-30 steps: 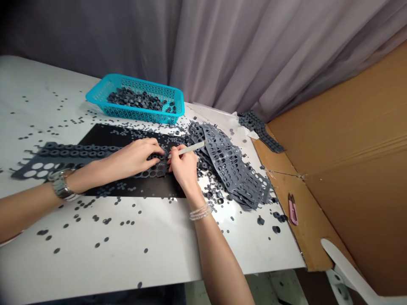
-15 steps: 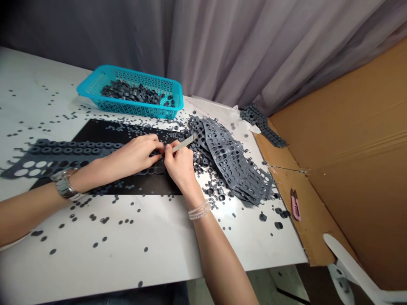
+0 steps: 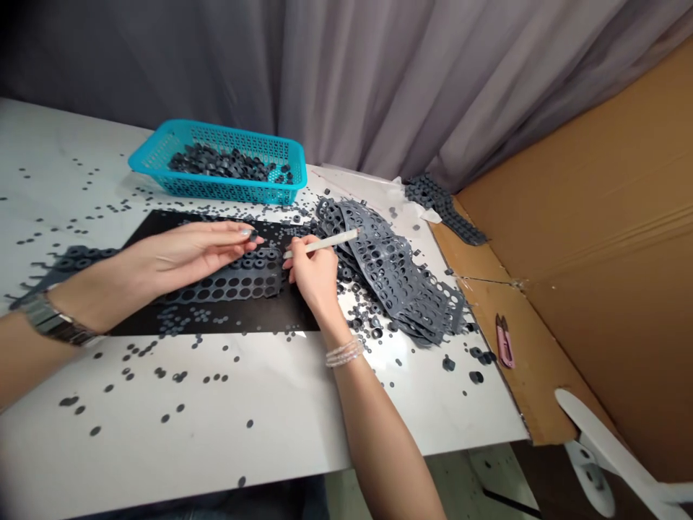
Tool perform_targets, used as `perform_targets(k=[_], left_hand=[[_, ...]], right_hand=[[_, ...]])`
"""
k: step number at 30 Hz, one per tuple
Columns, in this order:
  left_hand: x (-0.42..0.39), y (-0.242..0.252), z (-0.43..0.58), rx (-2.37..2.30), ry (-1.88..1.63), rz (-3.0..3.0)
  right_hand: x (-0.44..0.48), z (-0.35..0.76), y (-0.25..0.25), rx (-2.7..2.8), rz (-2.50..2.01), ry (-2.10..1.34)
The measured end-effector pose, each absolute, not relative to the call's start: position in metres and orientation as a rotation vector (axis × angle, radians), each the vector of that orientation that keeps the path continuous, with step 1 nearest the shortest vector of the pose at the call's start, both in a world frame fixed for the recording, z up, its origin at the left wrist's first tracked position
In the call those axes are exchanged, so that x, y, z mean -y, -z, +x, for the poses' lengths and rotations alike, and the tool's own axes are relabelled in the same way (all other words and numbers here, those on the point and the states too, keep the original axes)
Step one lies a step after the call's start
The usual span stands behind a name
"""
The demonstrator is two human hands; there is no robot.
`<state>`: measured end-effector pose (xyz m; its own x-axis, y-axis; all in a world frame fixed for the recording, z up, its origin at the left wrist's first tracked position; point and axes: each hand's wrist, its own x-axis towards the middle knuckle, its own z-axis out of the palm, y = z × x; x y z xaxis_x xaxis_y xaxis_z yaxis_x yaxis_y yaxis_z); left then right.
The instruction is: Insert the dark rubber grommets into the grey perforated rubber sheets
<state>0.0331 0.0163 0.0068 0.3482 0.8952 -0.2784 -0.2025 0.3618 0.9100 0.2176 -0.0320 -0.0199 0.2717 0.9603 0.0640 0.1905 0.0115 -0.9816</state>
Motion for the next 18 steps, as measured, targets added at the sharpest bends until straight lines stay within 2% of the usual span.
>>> perform_targets(k=[6,18], left_hand=[[-0.008,-0.011,0.041,-0.856,-0.826,0.448],[-0.012,-0.019,0.051,-0.912,-0.878,0.37]], right_hand=[[0.032,0.22,0.012,1.022,-1.335,-0.851],[0.028,0.217,0.025,1.26,-1.461,-0.707]])
